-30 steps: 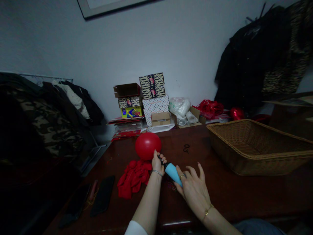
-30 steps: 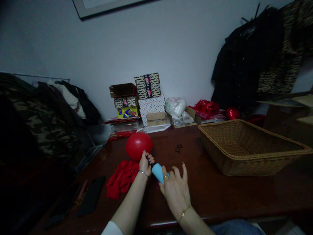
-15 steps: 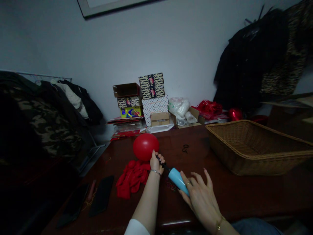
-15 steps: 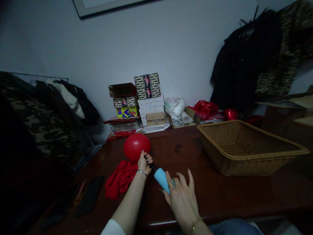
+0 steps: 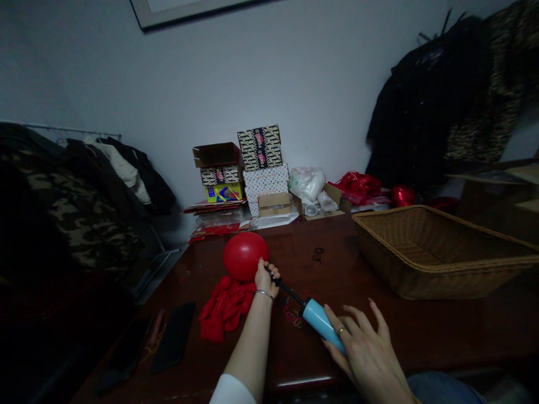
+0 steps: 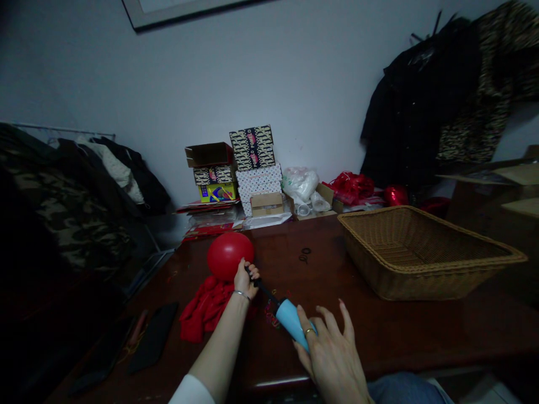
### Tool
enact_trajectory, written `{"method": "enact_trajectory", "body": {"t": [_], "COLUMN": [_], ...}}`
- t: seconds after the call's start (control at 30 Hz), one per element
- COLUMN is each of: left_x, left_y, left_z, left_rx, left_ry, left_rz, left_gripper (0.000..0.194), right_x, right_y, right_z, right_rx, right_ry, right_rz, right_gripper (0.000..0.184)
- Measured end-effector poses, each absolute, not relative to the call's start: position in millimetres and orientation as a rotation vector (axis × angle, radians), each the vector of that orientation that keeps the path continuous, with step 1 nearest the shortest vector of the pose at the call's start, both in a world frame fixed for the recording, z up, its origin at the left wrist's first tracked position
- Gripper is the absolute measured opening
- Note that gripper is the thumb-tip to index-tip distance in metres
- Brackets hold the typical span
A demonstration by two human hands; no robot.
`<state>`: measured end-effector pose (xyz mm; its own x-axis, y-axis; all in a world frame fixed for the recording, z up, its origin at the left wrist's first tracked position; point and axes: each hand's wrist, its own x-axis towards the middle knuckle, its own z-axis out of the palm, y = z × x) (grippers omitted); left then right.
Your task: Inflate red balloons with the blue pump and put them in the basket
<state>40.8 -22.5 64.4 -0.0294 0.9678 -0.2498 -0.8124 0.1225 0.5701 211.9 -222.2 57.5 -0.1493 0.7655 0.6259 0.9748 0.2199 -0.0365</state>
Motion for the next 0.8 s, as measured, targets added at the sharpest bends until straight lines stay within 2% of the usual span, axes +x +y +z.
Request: {"method": "enact_trajectory", "body": {"t": [0.33,0.57,0.8], "left_x": [49.3,56.3,51.4], "left_y": [-30.9,-36.5,-35.3], "left_z": [60.8,62.4,58.0], "left_rx": [0.295,0.351,0.363], "left_ry": [0.667,0.68,0.686], "left_rz": [1.453,1.45,1.468], "left_gripper": [0.031,0.039,0.035], "right_x": [188.9,175.1,170.9], "right_y": [-202.2,-183.1,-182.6], "right_z": [69.7,73.4,69.7], "right_rx": [-1.715,-1.735,-1.716], "right_ry": [-1.992,-1.977,-1.974], "right_rz": [-0.415,-0.446,-0.465], "right_gripper": [0.046,0.047,0.047]}}
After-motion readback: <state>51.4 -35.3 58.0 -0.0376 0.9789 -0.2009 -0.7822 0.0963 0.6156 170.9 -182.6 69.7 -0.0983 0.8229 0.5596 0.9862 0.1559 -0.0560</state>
